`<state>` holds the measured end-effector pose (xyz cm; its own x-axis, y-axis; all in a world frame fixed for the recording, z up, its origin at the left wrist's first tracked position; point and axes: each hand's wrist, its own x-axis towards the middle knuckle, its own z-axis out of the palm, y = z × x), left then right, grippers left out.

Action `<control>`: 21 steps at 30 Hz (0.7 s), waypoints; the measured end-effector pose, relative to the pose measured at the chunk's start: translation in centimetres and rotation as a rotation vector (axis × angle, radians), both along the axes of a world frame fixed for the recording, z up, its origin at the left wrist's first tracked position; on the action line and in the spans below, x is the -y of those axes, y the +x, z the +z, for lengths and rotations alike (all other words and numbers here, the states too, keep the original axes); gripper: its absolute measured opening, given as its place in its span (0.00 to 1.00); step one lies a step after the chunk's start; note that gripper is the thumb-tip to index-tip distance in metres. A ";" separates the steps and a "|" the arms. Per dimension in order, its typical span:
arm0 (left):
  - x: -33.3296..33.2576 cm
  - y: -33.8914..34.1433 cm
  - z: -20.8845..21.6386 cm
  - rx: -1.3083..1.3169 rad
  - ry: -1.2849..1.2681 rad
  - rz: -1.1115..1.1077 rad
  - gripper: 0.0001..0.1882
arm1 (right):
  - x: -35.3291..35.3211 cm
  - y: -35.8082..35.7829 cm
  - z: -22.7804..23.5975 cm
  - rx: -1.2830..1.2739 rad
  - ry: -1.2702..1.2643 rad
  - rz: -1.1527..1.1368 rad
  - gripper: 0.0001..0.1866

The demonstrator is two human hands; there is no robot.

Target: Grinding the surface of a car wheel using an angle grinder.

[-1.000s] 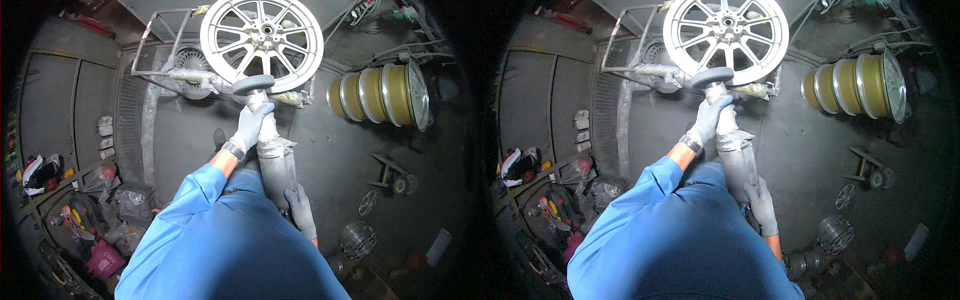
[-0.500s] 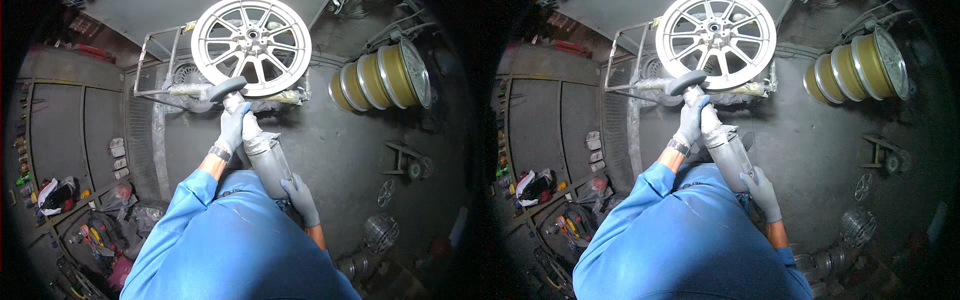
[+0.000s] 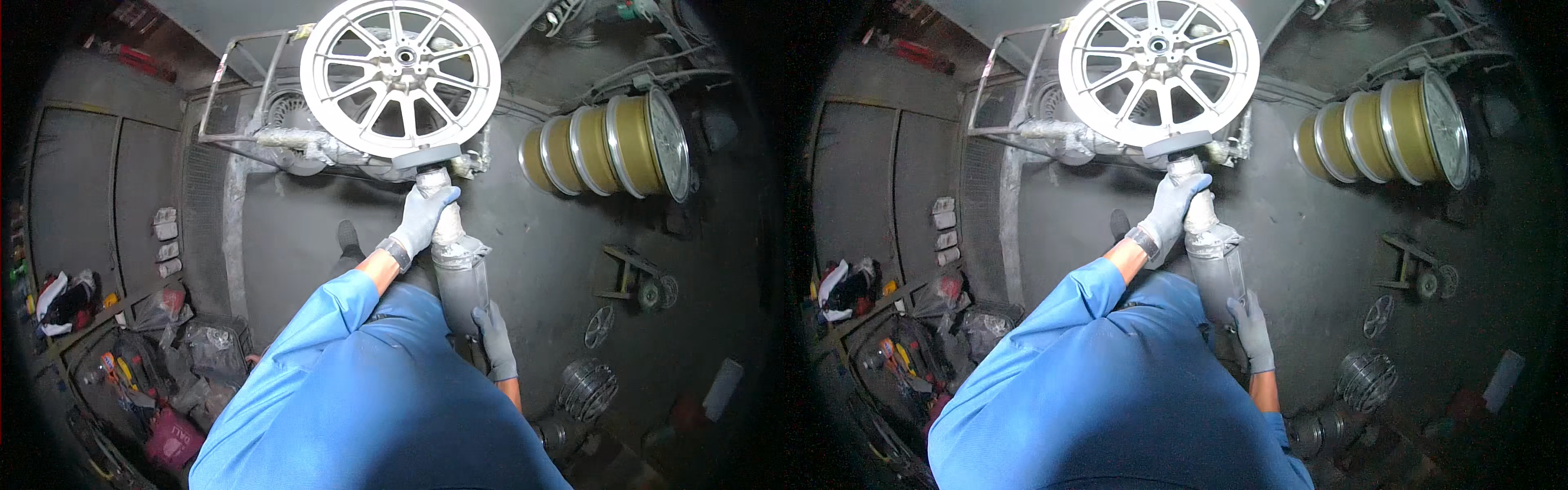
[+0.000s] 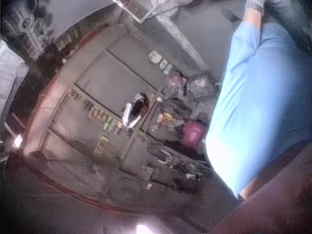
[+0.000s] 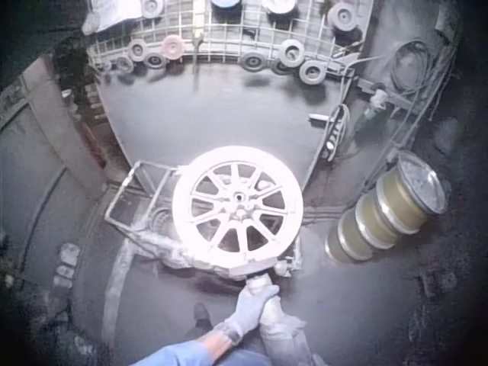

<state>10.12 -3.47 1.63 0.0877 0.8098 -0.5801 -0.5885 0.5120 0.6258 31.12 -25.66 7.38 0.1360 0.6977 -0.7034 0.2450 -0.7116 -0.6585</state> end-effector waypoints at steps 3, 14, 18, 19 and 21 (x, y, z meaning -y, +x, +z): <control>0.7 -2.4 -1.2 -0.020 0.036 0.056 0.14 | -1.0 -2.5 0.4 -0.097 0.041 -0.013 0.21; -1.1 -12.6 -0.7 -0.046 0.037 0.163 0.09 | -5.7 -8.8 0.2 -0.018 0.024 0.194 0.28; -1.4 -11.9 -0.4 -0.015 0.008 0.167 0.10 | -5.6 -8.6 1.3 -0.018 -0.061 0.127 0.31; -1.3 -11.4 0.4 -0.003 -0.018 0.165 0.11 | -5.4 -8.4 2.0 -0.009 -0.061 0.117 0.31; -1.3 -10.1 -0.1 0.085 0.009 0.092 0.17 | -4.4 -7.9 3.6 0.045 -0.062 0.088 0.28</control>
